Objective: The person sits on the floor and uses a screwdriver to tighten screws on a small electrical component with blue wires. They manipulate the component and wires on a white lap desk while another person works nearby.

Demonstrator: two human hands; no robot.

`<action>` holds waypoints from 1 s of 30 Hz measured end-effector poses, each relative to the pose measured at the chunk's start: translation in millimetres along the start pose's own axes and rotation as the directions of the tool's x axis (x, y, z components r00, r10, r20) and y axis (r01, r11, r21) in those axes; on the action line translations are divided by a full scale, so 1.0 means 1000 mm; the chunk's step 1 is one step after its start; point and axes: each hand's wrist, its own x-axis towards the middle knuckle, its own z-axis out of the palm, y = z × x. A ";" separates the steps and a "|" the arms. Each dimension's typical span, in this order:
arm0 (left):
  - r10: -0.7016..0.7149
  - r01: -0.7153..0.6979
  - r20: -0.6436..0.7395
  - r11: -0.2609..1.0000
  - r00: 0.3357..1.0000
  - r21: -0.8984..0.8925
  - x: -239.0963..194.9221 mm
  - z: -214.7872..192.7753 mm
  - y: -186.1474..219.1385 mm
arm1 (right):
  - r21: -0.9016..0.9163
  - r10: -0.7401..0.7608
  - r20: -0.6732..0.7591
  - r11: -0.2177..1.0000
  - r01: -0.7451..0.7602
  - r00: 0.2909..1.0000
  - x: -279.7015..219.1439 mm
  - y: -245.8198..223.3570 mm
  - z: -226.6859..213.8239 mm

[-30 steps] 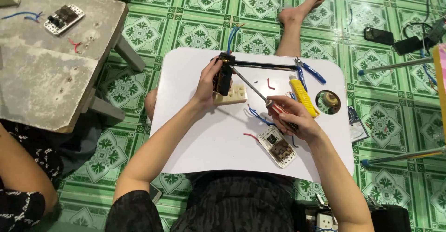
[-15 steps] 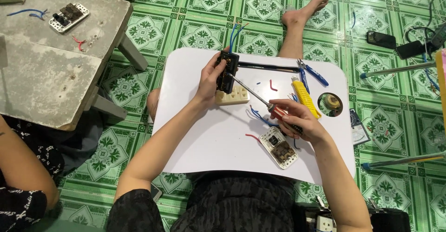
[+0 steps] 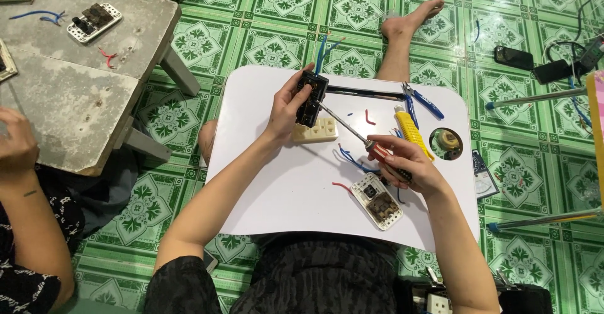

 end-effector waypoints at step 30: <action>-0.011 -0.051 0.294 0.978 0.956 0.202 0.003 -0.001 0.043 | -0.096 0.108 -0.102 0.988 -0.118 0.989 -0.006 -0.014 0.004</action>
